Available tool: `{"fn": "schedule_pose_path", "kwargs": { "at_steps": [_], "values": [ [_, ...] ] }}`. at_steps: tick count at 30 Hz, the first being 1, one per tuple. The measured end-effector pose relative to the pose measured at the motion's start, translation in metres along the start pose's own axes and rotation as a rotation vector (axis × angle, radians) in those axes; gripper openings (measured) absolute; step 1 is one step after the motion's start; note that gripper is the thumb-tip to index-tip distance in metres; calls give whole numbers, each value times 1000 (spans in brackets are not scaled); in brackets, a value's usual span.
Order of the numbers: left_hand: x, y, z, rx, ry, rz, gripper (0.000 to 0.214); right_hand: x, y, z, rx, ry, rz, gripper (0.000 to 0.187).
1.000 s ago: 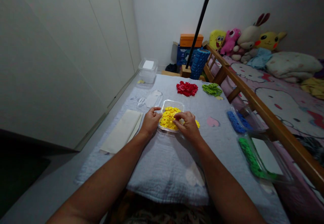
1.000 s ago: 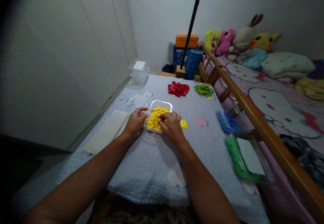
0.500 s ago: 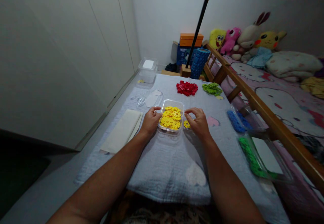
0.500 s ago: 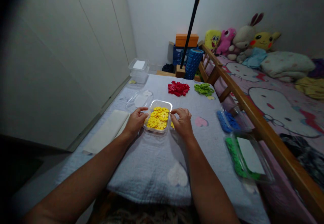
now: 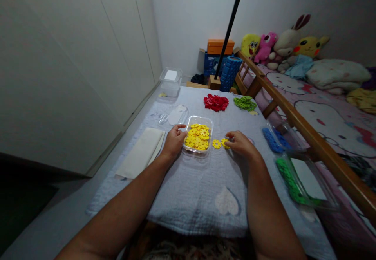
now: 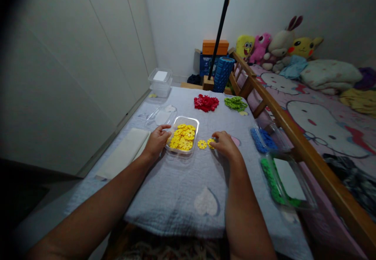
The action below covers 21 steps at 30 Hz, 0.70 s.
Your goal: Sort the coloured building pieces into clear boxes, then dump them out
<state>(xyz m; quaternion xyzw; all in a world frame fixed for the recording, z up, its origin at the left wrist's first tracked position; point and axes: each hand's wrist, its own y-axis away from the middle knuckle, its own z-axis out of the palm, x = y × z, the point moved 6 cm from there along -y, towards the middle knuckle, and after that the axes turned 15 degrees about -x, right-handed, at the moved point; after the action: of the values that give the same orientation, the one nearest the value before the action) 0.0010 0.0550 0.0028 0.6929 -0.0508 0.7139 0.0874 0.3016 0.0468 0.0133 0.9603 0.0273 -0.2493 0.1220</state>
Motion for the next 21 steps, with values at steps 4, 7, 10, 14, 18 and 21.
{"fn": "schedule_pose_path", "kwargs": {
  "at_steps": [4,7,10,14,18,21],
  "values": [
    [-1,1,0,2,10,-9,43,-1,0,4,-48,79,-1,24],
    [-2,0,0,-5,10,-4,44,-1,0,3,-35,45,5,23],
    [-3,-2,0,-10,5,1,44,-1,1,0,-26,-45,13,17],
    [-4,-2,0,-9,15,1,45,0,2,-2,-32,-252,-3,3],
    [-2,-1,0,-4,13,-1,45,-4,3,-5,-23,-479,-67,12],
    [0,0,0,-2,9,-5,44,-15,4,-9,64,-615,-136,20]
  ]
}}
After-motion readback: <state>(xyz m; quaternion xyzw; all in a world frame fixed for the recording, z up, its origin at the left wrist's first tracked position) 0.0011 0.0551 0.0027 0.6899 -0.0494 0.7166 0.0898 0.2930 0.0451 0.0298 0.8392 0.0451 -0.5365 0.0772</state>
